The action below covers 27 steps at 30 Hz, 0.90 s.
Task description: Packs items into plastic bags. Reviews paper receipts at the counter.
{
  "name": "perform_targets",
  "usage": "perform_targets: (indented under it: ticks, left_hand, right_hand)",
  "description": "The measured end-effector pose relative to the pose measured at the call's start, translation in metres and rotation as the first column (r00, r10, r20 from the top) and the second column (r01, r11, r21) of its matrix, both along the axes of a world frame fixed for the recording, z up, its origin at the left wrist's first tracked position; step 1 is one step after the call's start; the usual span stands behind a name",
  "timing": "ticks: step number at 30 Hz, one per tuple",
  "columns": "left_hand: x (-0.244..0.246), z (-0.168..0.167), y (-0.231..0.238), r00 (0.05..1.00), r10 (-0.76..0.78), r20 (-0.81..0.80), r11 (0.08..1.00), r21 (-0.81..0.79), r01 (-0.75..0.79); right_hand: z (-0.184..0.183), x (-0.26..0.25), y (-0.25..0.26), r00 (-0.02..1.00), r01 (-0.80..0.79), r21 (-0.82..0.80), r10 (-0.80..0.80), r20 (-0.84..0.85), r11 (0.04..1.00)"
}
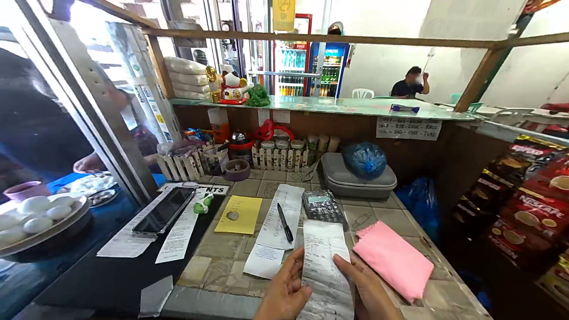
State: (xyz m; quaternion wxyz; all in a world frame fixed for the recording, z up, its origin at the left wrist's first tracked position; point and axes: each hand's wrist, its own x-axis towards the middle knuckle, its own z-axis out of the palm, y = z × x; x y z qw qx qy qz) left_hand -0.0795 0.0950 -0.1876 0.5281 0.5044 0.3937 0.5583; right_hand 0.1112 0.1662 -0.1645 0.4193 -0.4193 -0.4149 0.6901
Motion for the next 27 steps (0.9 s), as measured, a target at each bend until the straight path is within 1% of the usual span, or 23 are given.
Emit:
perform_targets:
  ticks: [1, 3, 5, 7, 8, 9, 10, 11, 12, 13, 14, 16, 18, 19, 20, 21, 22, 24, 26, 27]
  left_hand:
    - [0.001, 0.000, 0.000, 1.000, 0.010, -0.003, 1.000, -0.003, -0.010]
    - [0.003, 0.001, 0.001, 0.998, 0.063, -0.012, 0.998, -0.004, -0.063]
    - [0.008, -0.002, 0.000, 0.982, 0.180, -0.055, 0.983, 0.055, -0.177]
    - [0.017, -0.004, -0.004, 0.918, 0.337, -0.210, 0.932, 0.213, -0.294]
    - [0.021, 0.000, -0.008, 0.867, 0.405, -0.292, 0.898, 0.305, -0.316]
    - [0.027, 0.007, -0.012, 0.818, 0.453, -0.354, 0.872, 0.370, -0.322]
    - [0.031, 0.017, -0.018, 0.796, 0.459, -0.394, 0.871, 0.377, -0.315]
    - [0.035, 0.028, -0.023, 0.809, 0.429, -0.402, 0.893, 0.324, -0.312]
    - [0.038, 0.038, -0.028, 0.849, 0.382, -0.364, 0.920, 0.237, -0.312]
    - [0.039, 0.047, -0.032, 0.891, 0.345, -0.294, 0.938, 0.141, -0.317]
    - [0.039, 0.056, -0.037, 0.916, 0.334, -0.224, 0.942, 0.060, -0.329]
    - [0.034, 0.069, -0.044, 0.899, 0.418, -0.134, 0.904, -0.043, -0.426]
    - [0.015, 0.062, -0.045, 0.855, 0.513, -0.081, 0.852, -0.076, -0.518]
    - [0.000, 0.055, -0.042, 0.831, 0.552, -0.063, 0.827, -0.079, -0.556]
    - [-0.020, 0.048, -0.037, 0.810, 0.584, -0.057, 0.804, -0.096, -0.587]
    - [-0.043, 0.040, -0.031, 0.797, 0.601, -0.064, 0.788, -0.115, -0.604]
    - [-0.069, 0.030, -0.025, 0.786, 0.613, -0.078, 0.777, -0.121, -0.618]
    - [-0.115, 0.010, -0.016, 0.763, 0.638, -0.099, 0.757, -0.100, -0.646]
    - [-0.142, -0.005, -0.011, 0.728, 0.675, -0.125, 0.727, -0.058, -0.684]
    - [-0.145, -0.008, -0.011, 0.709, 0.694, -0.128, 0.711, -0.039, -0.702]
  right_hand:
    - [-0.004, -0.002, 0.004, 0.999, 0.025, 0.016, -0.025, -0.036, 1.000]
    - [-0.010, -0.001, 0.008, 0.997, 0.063, 0.069, -0.060, -0.044, 0.996]
    - [-0.015, 0.005, 0.005, 0.994, 0.096, 0.083, -0.091, -0.061, 0.992]
    - [-0.015, 0.006, 0.001, 0.989, 0.146, 0.108, -0.141, -0.050, 0.983]
    - [-0.016, 0.004, -0.001, 0.986, 0.167, 0.155, -0.163, -0.032, 0.974]
    - [-0.016, 0.001, -0.004, 0.984, 0.172, 0.229, -0.180, 0.012, 0.958]
    - [-0.013, -0.001, -0.009, 0.978, 0.150, 0.331, -0.190, 0.090, 0.932]
    - [-0.007, -0.004, -0.015, 0.963, 0.090, 0.455, -0.194, 0.188, 0.886]
    - [0.002, -0.007, -0.022, 0.939, -0.010, 0.578, -0.190, 0.285, 0.816]
    - [0.014, -0.012, -0.031, 0.909, -0.131, 0.670, -0.182, 0.376, 0.731]
    - [0.027, -0.016, -0.041, 0.882, -0.260, 0.706, -0.135, 0.451, 0.658]
    - [0.044, -0.023, -0.058, 0.834, -0.472, 0.668, 0.047, 0.549, 0.575]
    - [0.043, -0.029, -0.065, 0.773, -0.610, 0.614, 0.206, 0.600, 0.502]
    - [0.044, -0.029, -0.063, 0.750, -0.651, 0.595, 0.282, 0.598, 0.471]
    - [0.045, -0.031, -0.058, 0.753, -0.653, 0.593, 0.323, 0.573, 0.472]
    - [0.045, -0.033, -0.051, 0.771, -0.631, 0.585, 0.330, 0.544, 0.510]
    - [0.044, -0.038, -0.040, 0.789, -0.599, 0.563, 0.300, 0.536, 0.569]
    - [0.036, -0.053, -0.009, 0.806, -0.517, 0.529, 0.175, 0.565, 0.673]
    - [0.031, -0.077, 0.023, 0.769, -0.446, 0.531, 0.006, 0.639, 0.721]
    - [0.029, -0.091, 0.037, 0.734, -0.429, 0.529, -0.058, 0.676, 0.732]
